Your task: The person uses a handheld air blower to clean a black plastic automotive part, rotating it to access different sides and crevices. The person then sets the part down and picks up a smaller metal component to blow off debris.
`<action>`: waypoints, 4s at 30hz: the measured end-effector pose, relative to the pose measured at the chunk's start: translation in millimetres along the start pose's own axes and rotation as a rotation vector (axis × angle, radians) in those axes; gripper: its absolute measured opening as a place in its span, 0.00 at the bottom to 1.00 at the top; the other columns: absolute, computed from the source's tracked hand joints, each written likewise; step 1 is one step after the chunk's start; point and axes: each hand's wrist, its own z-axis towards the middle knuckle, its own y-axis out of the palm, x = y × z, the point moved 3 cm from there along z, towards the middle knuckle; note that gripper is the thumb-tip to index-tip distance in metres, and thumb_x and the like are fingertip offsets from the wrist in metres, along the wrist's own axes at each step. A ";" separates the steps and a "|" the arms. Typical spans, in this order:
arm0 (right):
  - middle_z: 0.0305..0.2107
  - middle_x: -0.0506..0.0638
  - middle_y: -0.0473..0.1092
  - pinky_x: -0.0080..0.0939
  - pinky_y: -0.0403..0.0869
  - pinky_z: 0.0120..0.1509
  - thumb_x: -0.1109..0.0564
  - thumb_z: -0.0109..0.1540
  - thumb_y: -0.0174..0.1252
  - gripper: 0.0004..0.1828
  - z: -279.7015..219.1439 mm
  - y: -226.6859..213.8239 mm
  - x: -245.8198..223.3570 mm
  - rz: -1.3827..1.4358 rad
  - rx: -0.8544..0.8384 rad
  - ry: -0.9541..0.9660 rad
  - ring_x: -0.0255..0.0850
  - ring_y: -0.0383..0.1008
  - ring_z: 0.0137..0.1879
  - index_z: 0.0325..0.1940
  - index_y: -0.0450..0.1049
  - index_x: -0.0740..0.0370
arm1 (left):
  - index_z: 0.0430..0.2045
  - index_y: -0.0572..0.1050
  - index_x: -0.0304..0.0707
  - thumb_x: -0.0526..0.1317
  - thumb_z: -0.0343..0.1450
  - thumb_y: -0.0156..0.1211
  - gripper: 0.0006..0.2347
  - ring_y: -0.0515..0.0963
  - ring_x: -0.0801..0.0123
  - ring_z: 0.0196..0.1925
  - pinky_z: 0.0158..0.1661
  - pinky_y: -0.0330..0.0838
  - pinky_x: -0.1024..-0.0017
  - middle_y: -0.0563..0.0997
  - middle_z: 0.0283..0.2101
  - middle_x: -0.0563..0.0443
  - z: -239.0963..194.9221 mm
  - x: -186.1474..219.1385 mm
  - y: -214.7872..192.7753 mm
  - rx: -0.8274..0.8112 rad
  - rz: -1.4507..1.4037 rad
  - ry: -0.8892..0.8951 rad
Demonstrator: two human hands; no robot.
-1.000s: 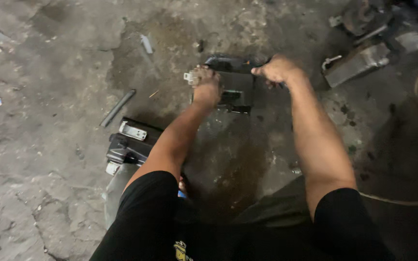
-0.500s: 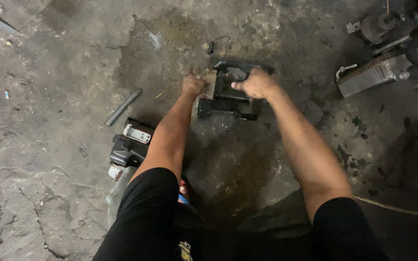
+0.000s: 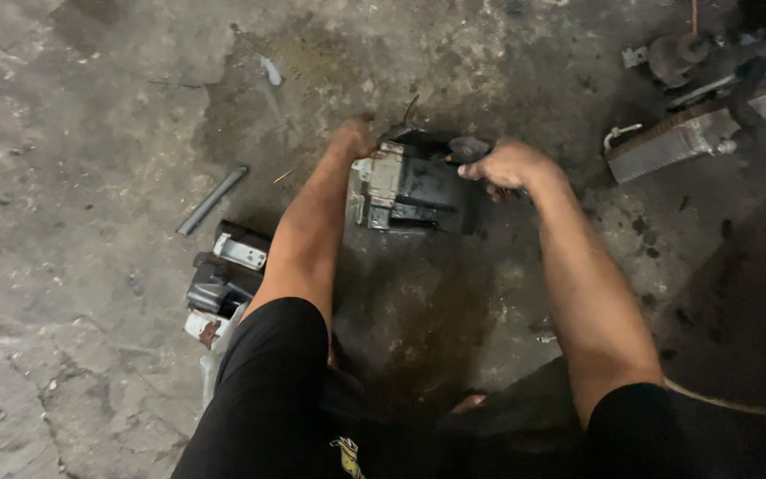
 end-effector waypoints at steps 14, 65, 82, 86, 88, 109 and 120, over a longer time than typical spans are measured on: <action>0.23 0.55 0.78 0.47 0.75 0.44 0.32 0.56 0.68 0.32 -8.0 -5.1 38.3 0.140 0.142 0.091 0.46 0.79 0.33 0.31 0.77 0.66 | 0.50 0.81 0.51 0.55 0.71 0.54 0.19 0.78 0.49 0.61 0.59 0.73 0.55 0.80 0.57 0.43 -29.2 124.3 -25.1 -0.054 0.090 -0.009; 0.26 0.56 0.78 0.47 0.78 0.47 0.36 0.53 0.72 0.44 -154.7 -97.8 -19.7 0.378 0.364 -0.050 0.44 0.81 0.33 0.53 0.65 0.74 | 0.37 0.81 0.37 0.27 0.60 0.67 0.13 0.84 0.64 0.44 0.45 0.77 0.68 0.86 0.40 0.49 -109.2 203.1 -173.3 0.063 -0.502 0.658; 0.29 0.57 0.78 0.47 0.77 0.48 0.37 0.55 0.73 0.48 -142.8 -95.1 -17.4 0.421 0.378 -0.026 0.43 0.81 0.32 0.60 0.59 0.76 | 0.38 0.82 0.39 0.28 0.63 0.68 0.11 0.84 0.65 0.46 0.46 0.78 0.64 0.85 0.43 0.51 -105.0 195.9 -165.3 0.049 -0.481 0.466; 0.29 0.56 0.78 0.47 0.79 0.45 0.39 0.53 0.74 0.43 -139.4 -93.4 -19.4 0.467 0.360 -0.067 0.42 0.80 0.31 0.55 0.64 0.73 | 0.47 0.78 0.37 0.34 0.69 0.67 0.12 0.79 0.64 0.41 0.43 0.75 0.59 0.81 0.40 0.50 -95.5 192.0 -161.9 -0.007 -0.689 0.472; 0.28 0.55 0.78 0.46 0.79 0.43 0.40 0.52 0.74 0.39 -137.0 -91.4 -21.6 0.495 0.335 -0.075 0.42 0.80 0.30 0.52 0.67 0.70 | 0.52 0.71 0.35 0.39 0.75 0.55 0.13 0.77 0.60 0.31 0.34 0.73 0.54 0.80 0.32 0.47 -84.7 185.3 -154.8 -0.124 -0.989 0.189; 0.23 0.48 0.76 0.51 0.74 0.53 0.31 0.56 0.68 0.34 -123.5 -72.8 -44.2 0.217 0.351 -0.045 0.42 0.79 0.37 0.42 0.75 0.65 | 0.42 0.66 0.31 0.42 0.80 0.36 0.12 0.87 0.50 0.49 0.37 0.81 0.65 0.85 0.46 0.36 -84.1 185.2 -144.5 -0.337 -1.640 0.163; 0.23 0.47 0.76 0.52 0.75 0.51 0.34 0.59 0.67 0.26 -96.0 -44.3 -46.8 0.192 0.177 -0.048 0.42 0.78 0.35 0.39 0.78 0.59 | 0.46 0.79 0.33 0.45 0.74 0.64 0.14 0.83 0.68 0.36 0.35 0.77 0.73 0.86 0.40 0.49 -12.8 75.4 -57.1 0.272 -0.958 0.118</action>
